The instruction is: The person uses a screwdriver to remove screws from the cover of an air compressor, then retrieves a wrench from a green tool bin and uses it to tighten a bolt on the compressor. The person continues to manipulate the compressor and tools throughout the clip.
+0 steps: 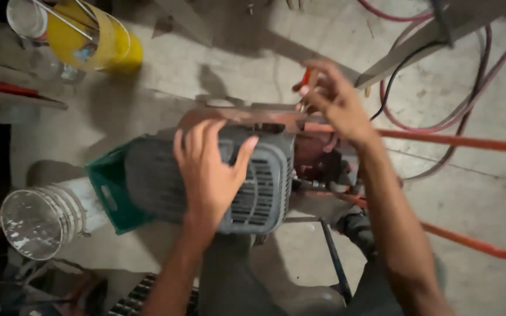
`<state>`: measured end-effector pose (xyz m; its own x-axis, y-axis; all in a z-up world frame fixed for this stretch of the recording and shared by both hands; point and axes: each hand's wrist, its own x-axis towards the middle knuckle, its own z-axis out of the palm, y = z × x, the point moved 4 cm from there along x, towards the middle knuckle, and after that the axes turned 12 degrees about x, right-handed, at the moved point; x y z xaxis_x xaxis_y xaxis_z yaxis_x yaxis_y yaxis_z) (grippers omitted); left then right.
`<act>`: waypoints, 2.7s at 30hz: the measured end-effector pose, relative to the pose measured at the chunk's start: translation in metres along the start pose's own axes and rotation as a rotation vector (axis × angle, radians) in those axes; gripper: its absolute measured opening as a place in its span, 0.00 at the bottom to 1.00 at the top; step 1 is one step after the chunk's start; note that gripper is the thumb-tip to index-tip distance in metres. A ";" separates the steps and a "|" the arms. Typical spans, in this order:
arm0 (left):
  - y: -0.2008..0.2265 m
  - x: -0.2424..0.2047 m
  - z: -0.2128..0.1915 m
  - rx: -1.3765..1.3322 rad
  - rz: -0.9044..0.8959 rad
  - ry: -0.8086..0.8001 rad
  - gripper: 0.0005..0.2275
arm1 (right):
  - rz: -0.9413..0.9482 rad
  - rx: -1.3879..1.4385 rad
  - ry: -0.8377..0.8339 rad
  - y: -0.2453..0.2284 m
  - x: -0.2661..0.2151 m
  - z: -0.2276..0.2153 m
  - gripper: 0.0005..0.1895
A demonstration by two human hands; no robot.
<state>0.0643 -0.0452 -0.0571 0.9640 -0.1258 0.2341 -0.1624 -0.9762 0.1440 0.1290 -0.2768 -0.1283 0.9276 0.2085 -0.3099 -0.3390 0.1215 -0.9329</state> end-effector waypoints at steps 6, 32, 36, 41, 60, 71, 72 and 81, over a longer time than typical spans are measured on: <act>0.001 -0.013 -0.004 0.013 -0.062 -0.078 0.19 | 0.053 0.251 0.017 0.102 0.042 0.008 0.21; -0.006 -0.025 0.012 0.015 -0.195 -0.178 0.24 | 0.268 0.397 0.072 0.142 0.071 0.080 0.13; -0.006 -0.027 0.014 0.019 -0.188 -0.167 0.24 | 0.259 0.260 0.045 0.124 0.067 0.080 0.17; -0.006 -0.024 0.012 0.028 -0.184 -0.171 0.23 | 0.261 0.234 -0.009 0.074 0.074 0.085 0.07; -0.004 -0.021 0.010 0.007 -0.188 -0.167 0.23 | 0.394 0.535 0.154 0.135 0.060 0.092 0.12; -0.002 -0.017 0.008 -0.016 -0.184 -0.137 0.22 | 0.540 0.555 0.133 0.105 0.075 0.081 0.13; -0.002 -0.017 0.008 -0.014 -0.188 -0.146 0.22 | 0.465 0.342 0.027 0.116 0.081 0.077 0.15; -0.002 -0.015 0.008 -0.028 -0.205 -0.135 0.22 | 0.423 0.240 -0.098 0.108 0.088 0.076 0.15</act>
<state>0.0516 -0.0429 -0.0685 0.9965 0.0502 0.0665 0.0358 -0.9786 0.2027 0.1624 -0.1718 -0.2425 0.6858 0.3766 -0.6228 -0.7198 0.2244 -0.6569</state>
